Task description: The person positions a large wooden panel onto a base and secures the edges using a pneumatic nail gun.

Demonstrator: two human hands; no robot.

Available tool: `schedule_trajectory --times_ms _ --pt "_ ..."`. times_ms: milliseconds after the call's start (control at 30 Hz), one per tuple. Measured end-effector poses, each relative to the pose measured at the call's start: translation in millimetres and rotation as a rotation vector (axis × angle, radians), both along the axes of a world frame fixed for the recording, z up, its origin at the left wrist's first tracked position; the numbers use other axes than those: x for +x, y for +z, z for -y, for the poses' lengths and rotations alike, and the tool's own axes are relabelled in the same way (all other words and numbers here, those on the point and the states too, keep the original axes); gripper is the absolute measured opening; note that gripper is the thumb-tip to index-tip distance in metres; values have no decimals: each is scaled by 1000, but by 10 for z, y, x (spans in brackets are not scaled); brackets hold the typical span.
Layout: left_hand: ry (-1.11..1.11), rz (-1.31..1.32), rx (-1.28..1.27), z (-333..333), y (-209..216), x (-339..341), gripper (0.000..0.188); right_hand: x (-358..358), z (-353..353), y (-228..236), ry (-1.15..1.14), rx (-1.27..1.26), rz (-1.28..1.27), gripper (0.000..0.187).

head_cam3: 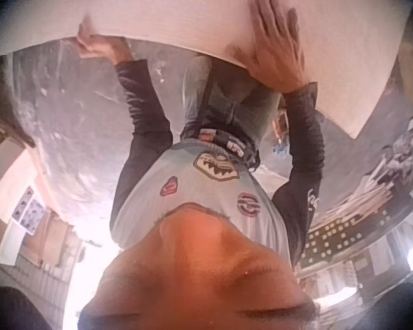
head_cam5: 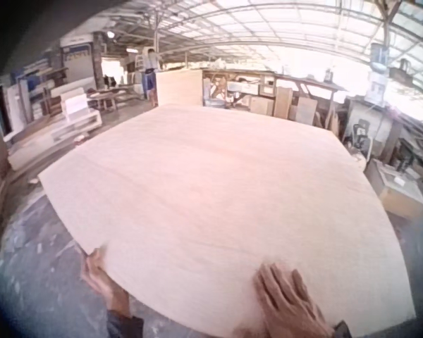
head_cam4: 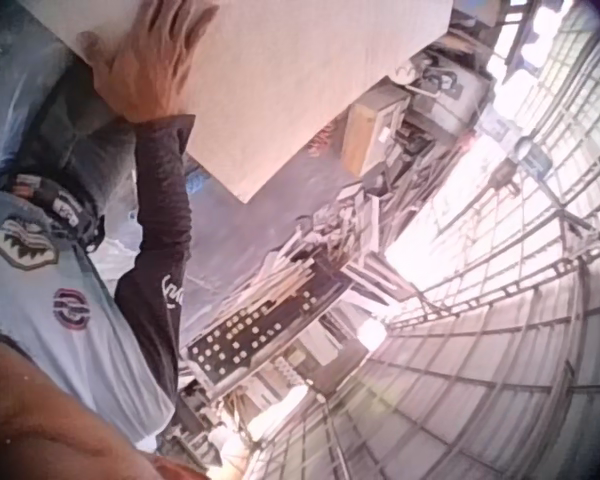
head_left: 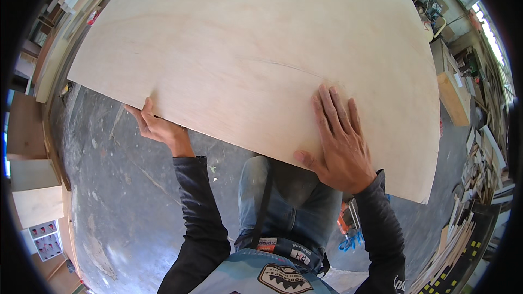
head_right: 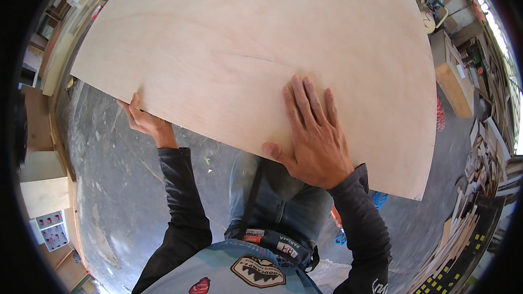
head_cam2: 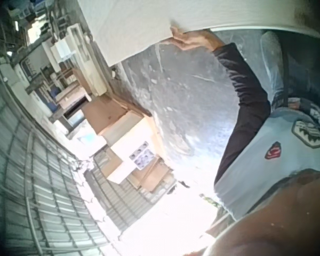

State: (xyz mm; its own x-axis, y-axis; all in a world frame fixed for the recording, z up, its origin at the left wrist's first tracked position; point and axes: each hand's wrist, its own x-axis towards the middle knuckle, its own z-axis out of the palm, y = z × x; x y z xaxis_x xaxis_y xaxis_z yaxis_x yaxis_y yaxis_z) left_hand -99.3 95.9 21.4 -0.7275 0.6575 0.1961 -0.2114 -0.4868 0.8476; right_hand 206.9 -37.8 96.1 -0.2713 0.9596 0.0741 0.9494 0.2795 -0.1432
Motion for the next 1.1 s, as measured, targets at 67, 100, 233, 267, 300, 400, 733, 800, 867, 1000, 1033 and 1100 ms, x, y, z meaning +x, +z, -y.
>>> schedule_trajectory --times_ms 67,100,233,267,300,400,733,800,867,1000,1033,1100 --pt "21 -41 -2 -7 -14 -53 78 -32 19 9 9 -5 -5 98" --pt "32 -62 -3 -11 -26 -85 78 -53 16 13 15 -5 -9 98" --pt "35 -70 16 -84 -96 -146 76 -72 -14 38 23 6 6 99" --pt "29 -84 31 -107 -132 -159 74 -53 -17 42 21 8 19 100" --pt "19 -99 47 -142 -168 -181 72 -65 -18 43 10 35 -3 96" --pt "108 -158 0 -229 -406 -238 53 -66 -179 42 -15 59 -177 83" --pt "228 -106 -92 -314 -458 -366 41 -849 -474 -536 32 304 -290 98" --pt "238 -49 -72 -338 -568 -493 38 -875 -453 -541 29 313 -302 97" --pt "242 -60 -39 -346 -519 -453 33 -910 -496 -546 44 322 -313 97" --pt "251 -97 10 -447 -639 -603 23 -866 -500 -533 18 295 -389 94" --pt "256 -71 -45 -392 -514 -456 22 -764 -432 -546 -38 361 -348 93" --pt "262 -72 -51 -337 -373 -411 21 -710 -289 -512 -82 396 -377 89"
